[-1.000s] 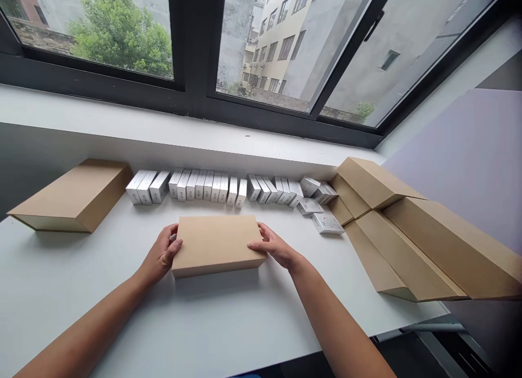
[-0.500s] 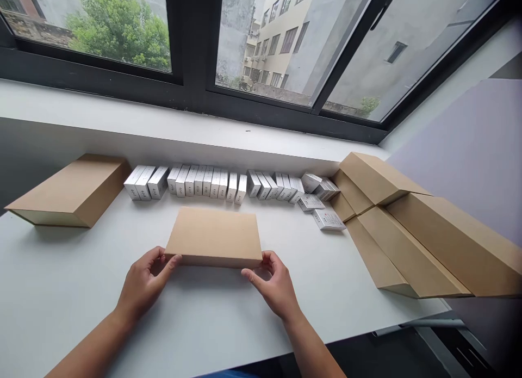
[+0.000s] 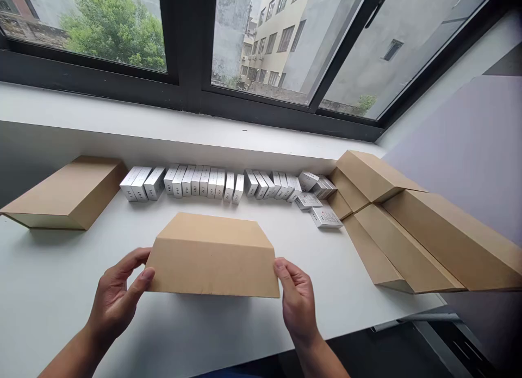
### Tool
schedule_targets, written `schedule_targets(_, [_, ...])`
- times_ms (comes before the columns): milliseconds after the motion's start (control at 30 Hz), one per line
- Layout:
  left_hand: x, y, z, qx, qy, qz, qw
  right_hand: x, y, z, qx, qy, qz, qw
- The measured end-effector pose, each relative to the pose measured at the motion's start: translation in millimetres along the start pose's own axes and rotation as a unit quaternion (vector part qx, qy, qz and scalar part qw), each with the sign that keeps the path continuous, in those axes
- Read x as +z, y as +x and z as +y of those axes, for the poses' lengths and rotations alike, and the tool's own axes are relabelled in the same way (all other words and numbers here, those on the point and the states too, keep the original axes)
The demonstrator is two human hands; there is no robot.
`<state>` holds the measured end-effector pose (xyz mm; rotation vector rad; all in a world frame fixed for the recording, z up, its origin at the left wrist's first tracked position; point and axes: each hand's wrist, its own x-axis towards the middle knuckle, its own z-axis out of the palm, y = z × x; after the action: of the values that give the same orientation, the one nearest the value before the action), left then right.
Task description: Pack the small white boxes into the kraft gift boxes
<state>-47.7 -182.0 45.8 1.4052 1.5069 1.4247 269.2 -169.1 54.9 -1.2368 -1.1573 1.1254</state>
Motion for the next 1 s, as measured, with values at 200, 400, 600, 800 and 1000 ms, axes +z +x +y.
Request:
schedule_targets(200, [-25.3, 55, 20, 0.250, 0.047, -0.024, 0.967, -11, 53, -39, -0.157, 0.046, 0.008, 0.987])
schedule_targets(400, [-34.7, 156, -4, 0.049, 0.311, 0.050, 0.948, -17, 97, 6, -0.096, -0.016, 0.134, 0.986])
schedule_targets(600, [-21.3, 207, -30, -0.052, 0.359, 0.042, 0.931, -16, 93, 64, -0.060, -0.041, 0.138, 0.988])
schedule_targets(800, [-17.5, 210, -32, -0.072, 0.380, 0.090, 0.918, -11, 100, 73, -0.050, -0.041, 0.107, 0.992])
schedule_targets(1000, [-25.1, 161, -19, -0.047, 0.341, 0.182, 0.921, -11, 99, 70, -0.074, -0.036, 0.127, 0.988])
